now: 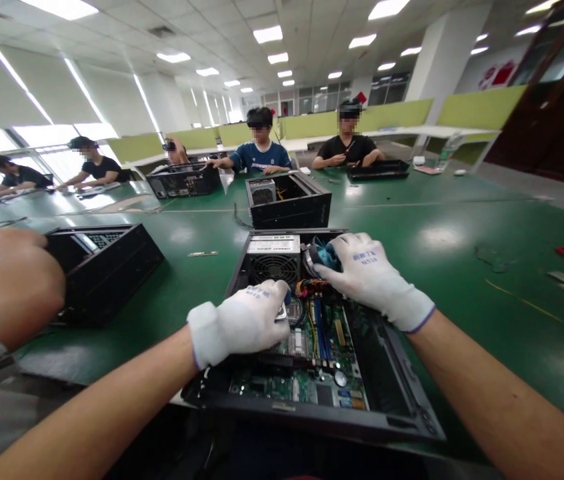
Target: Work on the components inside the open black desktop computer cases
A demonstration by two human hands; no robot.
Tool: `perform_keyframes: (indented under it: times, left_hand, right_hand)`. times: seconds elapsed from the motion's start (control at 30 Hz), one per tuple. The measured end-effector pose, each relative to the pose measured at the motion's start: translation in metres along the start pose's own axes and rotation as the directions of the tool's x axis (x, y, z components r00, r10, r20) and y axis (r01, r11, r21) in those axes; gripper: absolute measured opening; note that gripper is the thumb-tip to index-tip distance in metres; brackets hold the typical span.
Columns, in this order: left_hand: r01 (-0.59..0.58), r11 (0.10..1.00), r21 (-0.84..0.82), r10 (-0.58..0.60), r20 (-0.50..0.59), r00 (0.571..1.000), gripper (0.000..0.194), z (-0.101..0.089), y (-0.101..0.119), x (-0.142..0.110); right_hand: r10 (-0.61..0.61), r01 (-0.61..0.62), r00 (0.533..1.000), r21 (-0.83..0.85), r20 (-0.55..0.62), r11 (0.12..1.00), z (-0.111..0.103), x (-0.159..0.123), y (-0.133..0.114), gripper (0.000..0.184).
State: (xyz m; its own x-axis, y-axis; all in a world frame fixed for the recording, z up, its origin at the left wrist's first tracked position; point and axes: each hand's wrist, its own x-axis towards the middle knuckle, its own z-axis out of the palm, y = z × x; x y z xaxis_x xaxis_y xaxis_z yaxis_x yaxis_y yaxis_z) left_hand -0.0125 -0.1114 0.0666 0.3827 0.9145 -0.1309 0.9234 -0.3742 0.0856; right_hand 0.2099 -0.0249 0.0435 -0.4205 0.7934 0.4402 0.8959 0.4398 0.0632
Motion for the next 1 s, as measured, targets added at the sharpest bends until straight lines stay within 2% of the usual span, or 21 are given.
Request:
perform_keyframes:
  times: [0.13, 0.23, 0.33, 0.53, 0.7, 1.0]
  left_hand:
    - [-0.012, 0.985, 0.171, -0.026, 0.221, 0.975, 0.046, 0.009, -0.002, 0.05]
    - [-0.016, 0.976, 0.218, -0.051, 0.297, 0.954, 0.052, 0.016, -0.001, 0.076]
    - [-0.03, 0.968, 0.25, -0.06, 0.343, 0.938, 0.055, 0.024, 0.001, 0.091]
    - [-0.075, 0.972, 0.224, -0.006, 0.342, 0.94, 0.063, 0.042, -0.007, 0.102]
    - [-0.099, 0.973, 0.21, 0.026, 0.324, 0.946, 0.064, 0.048, -0.013, 0.103]
    - [-0.073, 0.971, 0.227, 0.002, 0.301, 0.954, 0.04, 0.045, -0.008, 0.107]
  right_hand:
    - [-0.002, 0.002, 1.0, 0.022, -0.004, 1.0, -0.001, 0.0, 0.001, 0.051]
    - [-0.02, 0.02, 1.0, 0.019, 0.001, 1.0, 0.0, 0.0, 0.002, 0.053]
    - [-0.02, 0.02, 1.0, 0.027, 0.01, 0.999, 0.0, 0.0, 0.003, 0.054]
    - [0.003, -0.007, 0.999, 0.084, 0.048, 0.996, -0.004, -0.001, 0.001, 0.052]
    - [0.0, -0.005, 0.999, 0.123, 0.04, 0.992, -0.005, -0.002, 0.002, 0.049]
    - [-0.009, 0.004, 0.999, 0.12, 0.039, 0.993, -0.002, -0.002, 0.003, 0.052]
